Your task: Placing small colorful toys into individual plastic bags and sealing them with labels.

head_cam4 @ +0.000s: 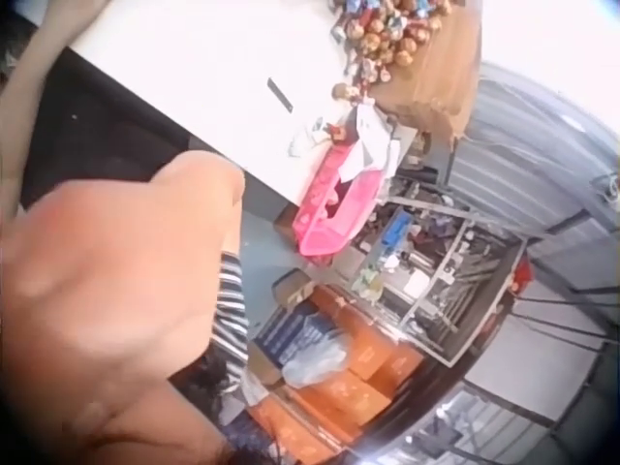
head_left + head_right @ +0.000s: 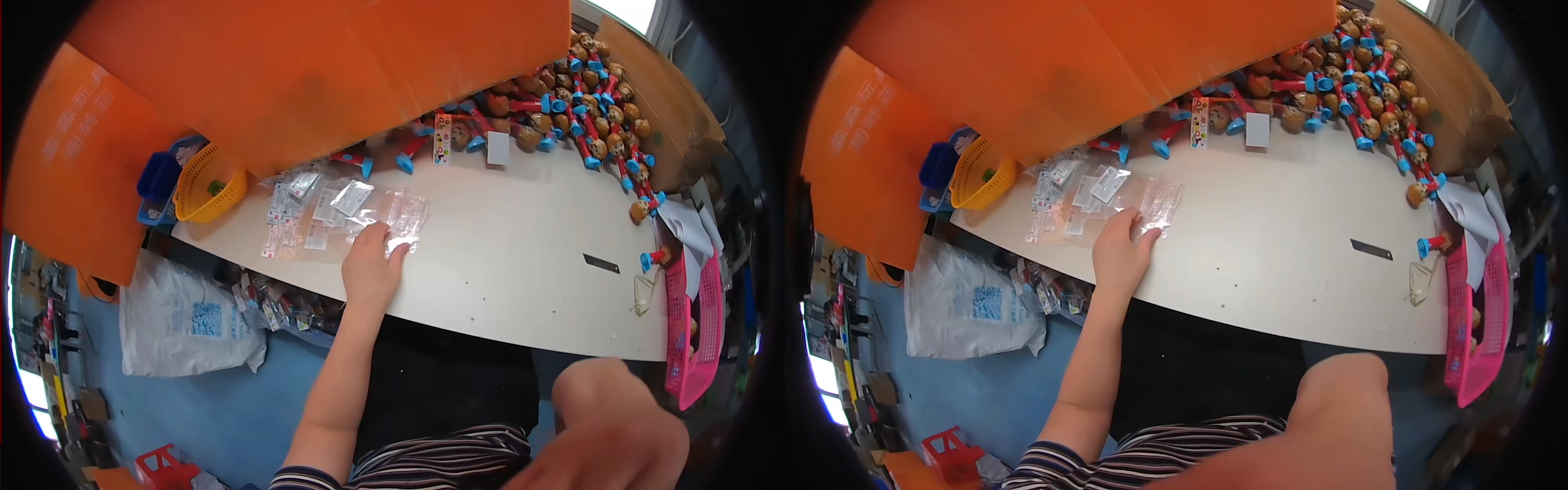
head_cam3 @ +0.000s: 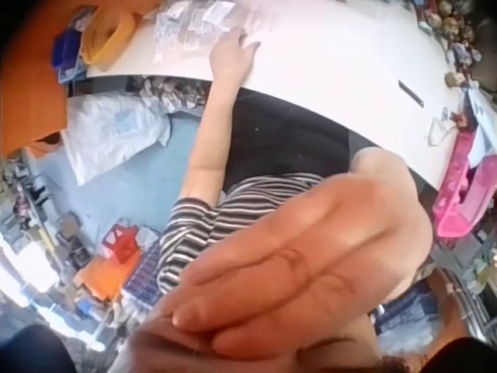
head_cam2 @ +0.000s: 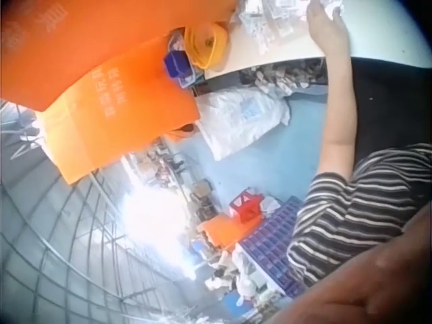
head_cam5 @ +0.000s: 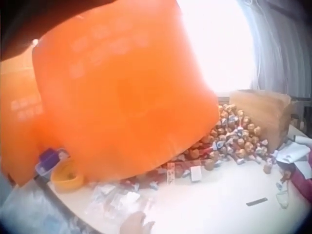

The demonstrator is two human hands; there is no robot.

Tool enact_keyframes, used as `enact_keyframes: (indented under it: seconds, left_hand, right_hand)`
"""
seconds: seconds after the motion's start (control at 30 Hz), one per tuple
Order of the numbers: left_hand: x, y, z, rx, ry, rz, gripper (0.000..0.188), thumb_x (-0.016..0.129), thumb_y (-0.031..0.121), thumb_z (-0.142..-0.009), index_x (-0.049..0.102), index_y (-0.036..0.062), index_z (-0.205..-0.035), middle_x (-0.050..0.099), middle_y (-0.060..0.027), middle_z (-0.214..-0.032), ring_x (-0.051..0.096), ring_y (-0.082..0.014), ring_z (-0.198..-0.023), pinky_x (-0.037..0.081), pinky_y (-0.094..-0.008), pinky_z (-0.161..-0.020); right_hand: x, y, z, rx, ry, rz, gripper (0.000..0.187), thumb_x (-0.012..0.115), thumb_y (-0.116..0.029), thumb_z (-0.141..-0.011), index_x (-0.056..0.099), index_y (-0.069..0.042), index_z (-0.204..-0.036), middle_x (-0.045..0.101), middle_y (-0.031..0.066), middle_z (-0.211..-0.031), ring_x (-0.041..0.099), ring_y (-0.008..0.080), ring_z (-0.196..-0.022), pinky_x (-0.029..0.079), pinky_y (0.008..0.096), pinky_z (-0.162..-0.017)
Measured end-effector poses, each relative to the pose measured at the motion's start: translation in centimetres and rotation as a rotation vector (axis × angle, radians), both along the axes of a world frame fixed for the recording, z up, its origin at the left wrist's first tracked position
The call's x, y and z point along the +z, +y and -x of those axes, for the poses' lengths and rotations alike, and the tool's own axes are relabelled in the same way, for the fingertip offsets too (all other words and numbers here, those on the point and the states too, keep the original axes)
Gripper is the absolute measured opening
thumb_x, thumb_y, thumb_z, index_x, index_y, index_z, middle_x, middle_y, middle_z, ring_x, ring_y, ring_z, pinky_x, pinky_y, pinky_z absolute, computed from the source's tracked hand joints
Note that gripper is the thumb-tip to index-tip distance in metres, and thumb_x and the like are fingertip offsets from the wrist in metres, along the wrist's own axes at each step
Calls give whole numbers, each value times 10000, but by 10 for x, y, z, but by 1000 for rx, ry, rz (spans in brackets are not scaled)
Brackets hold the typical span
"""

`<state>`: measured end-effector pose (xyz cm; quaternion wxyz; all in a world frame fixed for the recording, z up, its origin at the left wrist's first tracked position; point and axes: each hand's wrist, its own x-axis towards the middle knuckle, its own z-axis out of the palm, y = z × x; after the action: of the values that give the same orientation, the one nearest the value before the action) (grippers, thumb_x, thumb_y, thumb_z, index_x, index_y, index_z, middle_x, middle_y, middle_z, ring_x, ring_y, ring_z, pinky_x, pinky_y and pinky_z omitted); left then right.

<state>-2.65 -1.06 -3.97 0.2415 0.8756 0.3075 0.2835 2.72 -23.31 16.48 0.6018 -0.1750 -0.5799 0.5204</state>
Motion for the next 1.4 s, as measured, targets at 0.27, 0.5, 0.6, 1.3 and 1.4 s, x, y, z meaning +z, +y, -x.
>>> enact_keyframes:
  seconds: [0.27,0.5,0.6,1.3,1.4]
  left_hand:
    - [-12,-9,-1,-15,39,-6,181,690,159,-842,679,41,-979,695,-132,-1035,660,-315,-962,527,-398,-840]
    - [-8,-13,-5,28,4,-126,71,638,95,-851,645,40,-896,655,-128,-891,641,-337,-824,507,-421,-720]
    - [-12,-9,-3,46,-24,-136,64,638,82,-851,608,37,-886,620,-129,-883,628,-339,-809,497,-424,-701]
    - [-4,-18,12,43,-378,-4,175,699,99,-860,700,-4,-1001,701,-191,-1058,675,-356,-1006,533,-399,-880]
    - [-5,-10,7,19,-278,-124,370,733,106,-839,625,-22,-1169,656,-215,-1183,636,-377,-1111,531,-382,-900]
  right_hand:
    - [-20,-33,24,-46,303,-385,513,377,-378,-1051,592,8,-1312,565,222,-1358,447,523,-1296,304,594,-1104]
    - [-21,-35,44,88,666,-290,490,384,-345,-1049,624,22,-1268,581,286,-1301,483,520,-1265,285,584,-1123]
    - [-40,-24,54,178,733,-255,485,392,-341,-1047,632,26,-1256,591,294,-1280,498,519,-1251,281,573,-1130]
    - [-154,143,-73,-703,42,1104,508,603,-399,-972,600,88,-1119,682,162,-958,682,192,-809,575,289,-693]
    - [-175,162,-81,-736,77,995,319,646,-217,-941,625,100,-965,662,148,-855,658,180,-720,561,279,-632]
